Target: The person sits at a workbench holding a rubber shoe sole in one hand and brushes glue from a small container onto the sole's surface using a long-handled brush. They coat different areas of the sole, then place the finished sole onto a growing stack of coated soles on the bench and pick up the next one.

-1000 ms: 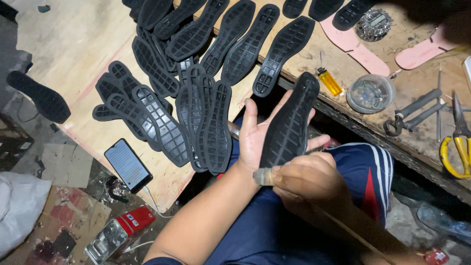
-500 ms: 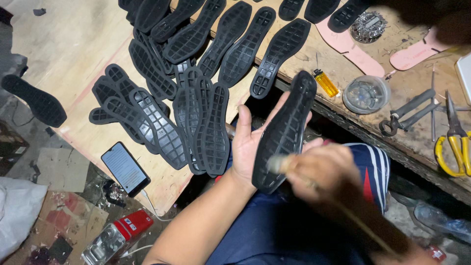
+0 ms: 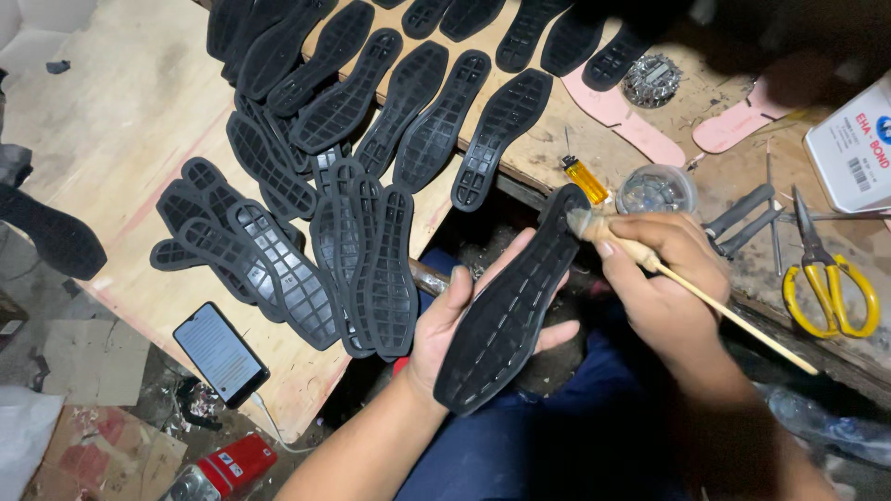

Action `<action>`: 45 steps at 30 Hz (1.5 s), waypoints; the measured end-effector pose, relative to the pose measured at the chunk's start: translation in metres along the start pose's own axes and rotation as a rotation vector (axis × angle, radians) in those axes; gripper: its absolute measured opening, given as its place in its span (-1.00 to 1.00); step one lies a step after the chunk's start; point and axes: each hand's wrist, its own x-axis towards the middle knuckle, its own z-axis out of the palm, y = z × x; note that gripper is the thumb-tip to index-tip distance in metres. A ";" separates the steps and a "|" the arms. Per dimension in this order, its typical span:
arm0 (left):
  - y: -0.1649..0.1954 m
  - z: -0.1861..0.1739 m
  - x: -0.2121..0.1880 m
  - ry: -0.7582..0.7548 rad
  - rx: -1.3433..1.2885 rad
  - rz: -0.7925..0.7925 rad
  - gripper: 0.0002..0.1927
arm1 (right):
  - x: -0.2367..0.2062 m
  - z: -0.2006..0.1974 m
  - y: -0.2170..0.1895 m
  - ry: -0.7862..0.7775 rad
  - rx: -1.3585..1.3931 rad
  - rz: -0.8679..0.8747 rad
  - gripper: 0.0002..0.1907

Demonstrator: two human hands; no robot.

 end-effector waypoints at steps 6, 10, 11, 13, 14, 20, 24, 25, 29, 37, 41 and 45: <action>0.006 -0.005 -0.004 -0.235 -0.305 -0.010 -0.11 | -0.011 -0.003 -0.012 0.029 0.115 0.008 -0.77; 0.006 -0.013 -0.001 -0.060 -0.159 -0.031 -0.10 | -0.001 0.012 -0.039 -0.086 -0.040 -0.144 -0.81; 0.005 -0.015 -0.002 -0.042 -0.119 -0.020 -0.09 | 0.001 0.014 -0.044 -0.144 -0.039 -0.211 -0.79; 0.004 -0.017 -0.006 -0.004 -0.040 0.000 -0.08 | 0.004 0.014 -0.047 -0.260 -0.038 -0.342 -0.73; 0.004 -0.018 -0.007 -0.011 -0.088 -0.025 -0.08 | 0.005 0.013 -0.045 -0.181 -0.079 -0.254 -0.76; 0.004 -0.018 -0.013 -0.015 -0.159 -0.075 -0.07 | -0.001 0.009 -0.032 -0.054 -0.107 -0.154 -0.80; 0.004 -0.015 -0.014 0.007 -0.093 -0.106 -0.05 | -0.003 0.015 -0.035 -0.028 -0.109 -0.136 -0.78; 0.003 -0.015 -0.015 0.004 -0.068 -0.119 -0.05 | -0.003 0.016 -0.036 0.028 -0.143 -0.086 -0.78; 0.002 -0.014 -0.017 0.029 -0.034 -0.100 -0.01 | -0.003 0.017 -0.040 -0.010 -0.090 -0.170 -0.76; 0.008 -0.022 -0.024 -0.011 0.107 -0.069 -0.01 | -0.011 0.014 -0.016 0.024 -0.134 0.061 -0.76; 0.010 -0.032 -0.026 0.005 -0.083 -0.041 -0.07 | -0.018 0.006 -0.006 -0.028 -0.067 0.289 -0.79; 0.009 -0.041 -0.026 -0.002 -0.387 -0.040 -0.11 | -0.025 0.006 -0.013 0.034 -0.033 0.165 -0.78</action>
